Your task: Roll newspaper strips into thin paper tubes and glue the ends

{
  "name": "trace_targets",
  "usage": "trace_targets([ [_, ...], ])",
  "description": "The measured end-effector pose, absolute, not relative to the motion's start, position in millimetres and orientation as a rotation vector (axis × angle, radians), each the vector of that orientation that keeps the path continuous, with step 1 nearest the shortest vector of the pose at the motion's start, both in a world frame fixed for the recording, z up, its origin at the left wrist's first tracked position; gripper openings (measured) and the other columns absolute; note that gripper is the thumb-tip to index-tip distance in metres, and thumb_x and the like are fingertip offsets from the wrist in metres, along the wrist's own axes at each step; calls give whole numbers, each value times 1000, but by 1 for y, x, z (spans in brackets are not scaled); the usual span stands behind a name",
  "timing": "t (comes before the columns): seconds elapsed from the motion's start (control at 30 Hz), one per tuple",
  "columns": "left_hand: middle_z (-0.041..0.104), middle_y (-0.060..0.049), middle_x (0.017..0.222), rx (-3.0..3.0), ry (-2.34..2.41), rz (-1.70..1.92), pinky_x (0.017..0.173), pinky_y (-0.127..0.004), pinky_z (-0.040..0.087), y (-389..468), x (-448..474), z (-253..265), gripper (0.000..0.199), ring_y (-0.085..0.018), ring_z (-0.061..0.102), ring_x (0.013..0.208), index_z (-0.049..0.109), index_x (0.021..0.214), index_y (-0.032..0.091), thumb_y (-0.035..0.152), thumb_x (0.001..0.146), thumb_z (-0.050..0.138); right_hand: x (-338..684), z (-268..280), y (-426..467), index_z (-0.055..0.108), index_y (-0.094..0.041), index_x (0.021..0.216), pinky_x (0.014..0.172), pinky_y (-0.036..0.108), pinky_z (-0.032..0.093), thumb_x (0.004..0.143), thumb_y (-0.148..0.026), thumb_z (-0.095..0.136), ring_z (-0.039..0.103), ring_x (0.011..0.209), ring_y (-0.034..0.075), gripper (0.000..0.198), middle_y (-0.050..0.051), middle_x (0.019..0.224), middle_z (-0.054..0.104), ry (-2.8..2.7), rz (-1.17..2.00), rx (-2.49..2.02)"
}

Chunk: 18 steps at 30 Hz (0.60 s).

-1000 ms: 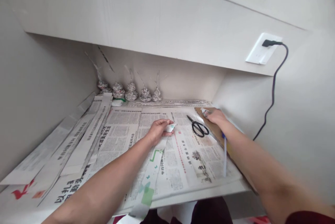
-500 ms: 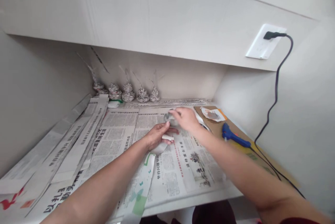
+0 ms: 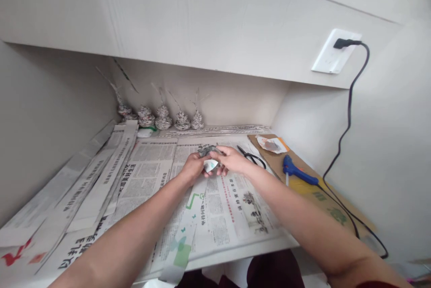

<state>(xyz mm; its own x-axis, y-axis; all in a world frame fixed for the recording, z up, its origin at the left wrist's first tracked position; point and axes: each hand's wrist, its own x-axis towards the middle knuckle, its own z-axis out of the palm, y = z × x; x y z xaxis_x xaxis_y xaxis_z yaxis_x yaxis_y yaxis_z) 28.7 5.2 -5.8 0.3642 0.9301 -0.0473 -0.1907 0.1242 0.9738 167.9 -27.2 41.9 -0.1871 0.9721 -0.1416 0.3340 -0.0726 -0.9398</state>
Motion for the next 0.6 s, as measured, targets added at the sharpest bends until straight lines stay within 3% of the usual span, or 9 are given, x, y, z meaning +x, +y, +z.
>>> trace_targets([
  [0.1, 63, -9, 52, 1183, 858, 870, 32, -23, 39, 0, 27, -4, 25, -16, 55, 38, 60, 63, 10, 33, 71, 67, 181, 41, -27, 60, -17, 81, 39, 18, 47, 76, -36, 65, 61, 47, 11, 20, 1, 64, 66, -1534, 1383, -1375],
  [0.2, 65, -11, 56, 1260, 784, 724, 36, -22, 42, -5, 28, -4, 22, -16, 58, 41, 66, 69, 7, 30, 72, 67, 197, 39, -29, 65, -15, 75, 44, 19, 51, 71, -28, 70, 62, 47, 11, 14, 0, 64, 67, -1633, 1265, -1423],
  [0.4, 66, -13, 56, 1197, 717, 610, 41, -24, 47, -9, 33, -1, 29, -19, 62, 45, 66, 69, 8, 36, 76, 63, 214, 39, -34, 71, -18, 87, 42, 17, 49, 77, -23, 62, 65, 51, 12, 15, 0, 74, 70, -1754, 1123, -1483],
  [0.6, 62, -5, 50, 1187, 872, 885, 36, -20, 40, -6, 31, 3, 21, -13, 56, 39, 64, 64, 11, 28, 63, 76, 208, 34, -33, 72, -20, 90, 42, 16, 47, 79, -19, 58, 66, 53, 13, 18, -1, 64, 67, -1805, 908, -1420],
])
